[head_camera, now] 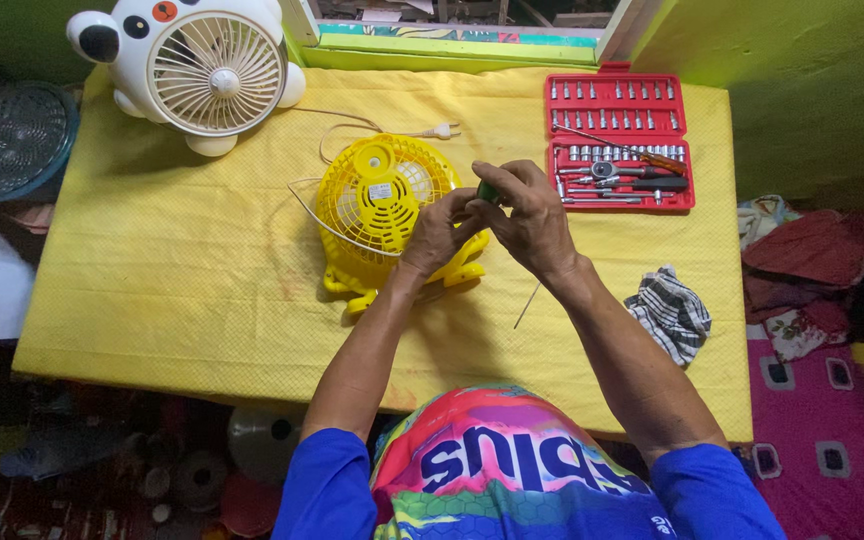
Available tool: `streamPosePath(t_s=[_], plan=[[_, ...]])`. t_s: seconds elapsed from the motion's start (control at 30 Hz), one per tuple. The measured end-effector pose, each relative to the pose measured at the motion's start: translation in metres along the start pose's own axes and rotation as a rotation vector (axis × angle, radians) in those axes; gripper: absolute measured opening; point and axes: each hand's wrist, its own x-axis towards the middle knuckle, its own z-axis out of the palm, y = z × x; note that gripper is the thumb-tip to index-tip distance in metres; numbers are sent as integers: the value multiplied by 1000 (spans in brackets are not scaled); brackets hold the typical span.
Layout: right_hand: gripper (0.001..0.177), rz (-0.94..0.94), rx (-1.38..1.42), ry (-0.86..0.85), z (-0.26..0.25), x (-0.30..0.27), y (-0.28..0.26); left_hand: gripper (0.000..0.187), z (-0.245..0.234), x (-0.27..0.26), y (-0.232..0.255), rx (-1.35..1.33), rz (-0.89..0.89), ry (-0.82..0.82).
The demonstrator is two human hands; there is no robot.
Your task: The person uses a screwdriver to remove screws from a yellow electric fan, then detaches the front grille and removes the fan blade. The components are placed on the table while the person continues to unscrew parts of the rear housing.
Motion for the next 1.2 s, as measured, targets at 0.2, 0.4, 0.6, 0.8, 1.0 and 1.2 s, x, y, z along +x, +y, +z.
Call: streamPosePath(t_s=[0.2,0.4,0.6,0.8,1.0,1.2], plan=[[43,-145,9,-24,-5,2,5,40,1,-1,2,45,-91,-55],[51,-253,-58,50,-8,2,8,33,1,-2,2,50,-66,-30],[44,-84,29,9,2,-4,12,36,3,0,-3,-95,36,-26],[36,-152,35,-37,-4,1,13,33,3,1,-1,123,-65,-53],[42,-13,-22,19,-9,1,-1,35,7,3,-4,-20,-134,21],[41,-76,-35,16,-14,0,3,40,7,2,-12,-142,-67,-47]])
